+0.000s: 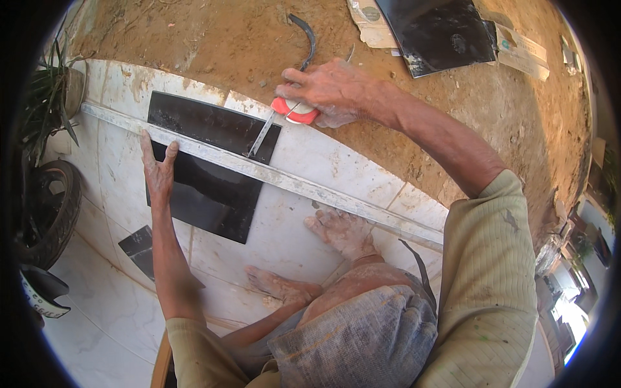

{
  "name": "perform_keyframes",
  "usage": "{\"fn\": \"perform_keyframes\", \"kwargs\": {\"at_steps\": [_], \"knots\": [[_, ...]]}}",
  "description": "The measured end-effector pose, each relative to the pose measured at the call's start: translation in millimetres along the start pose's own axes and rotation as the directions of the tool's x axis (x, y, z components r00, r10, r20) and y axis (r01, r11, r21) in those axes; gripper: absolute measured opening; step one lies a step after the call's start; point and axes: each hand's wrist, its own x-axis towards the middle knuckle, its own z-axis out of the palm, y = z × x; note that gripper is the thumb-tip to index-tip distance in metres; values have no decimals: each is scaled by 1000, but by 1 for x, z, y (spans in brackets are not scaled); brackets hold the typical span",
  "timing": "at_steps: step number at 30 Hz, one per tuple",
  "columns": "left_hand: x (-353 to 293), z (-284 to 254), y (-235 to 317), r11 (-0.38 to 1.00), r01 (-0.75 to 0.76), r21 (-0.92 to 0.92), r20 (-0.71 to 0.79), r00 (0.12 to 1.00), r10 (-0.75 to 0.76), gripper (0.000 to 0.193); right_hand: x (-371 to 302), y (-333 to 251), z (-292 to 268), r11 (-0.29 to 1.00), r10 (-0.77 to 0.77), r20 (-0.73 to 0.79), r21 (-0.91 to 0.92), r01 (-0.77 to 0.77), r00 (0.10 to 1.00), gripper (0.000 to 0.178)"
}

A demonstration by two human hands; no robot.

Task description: The person positions a black tile on a floor, aligns a level against it, and uses a tape measure to mark measurements with a pencil.

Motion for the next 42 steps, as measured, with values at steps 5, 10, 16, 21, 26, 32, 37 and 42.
{"fn": "perform_keyframes", "kwargs": {"at_steps": [5,10,16,21,26,32,37,42], "knots": [[0,-9,-5,997,-36,-75,94,995,43,111,1,-3,-3,1000,19,29,-8,-19,999,71],[0,-10,-3,996,-38,-76,120,992,47,119,0,-2,-2,1000,24,49,-15,-23,999,74],[-1,-8,-3,999,-54,4,98,994,54,121,0,-2,0,999,17,33,-33,-16,999,78],[-1,-5,-4,997,-71,25,77,995,69,122,0,-1,1,998,6,27,-68,-4,1000,78],[-2,-4,-3,996,-77,37,72,995,74,122,0,-4,-2,998,7,15,-60,-6,1000,76],[-2,-4,-2,996,-85,9,68,994,84,121,1,-4,-3,997,12,17,-77,-10,1000,75],[-2,-4,-4,993,-83,79,71,994,77,119,1,-4,-2,997,19,28,-70,-17,999,77],[-2,-3,-3,991,-77,110,75,995,69,120,0,-4,0,997,35,36,-65,-33,999,79]]}}
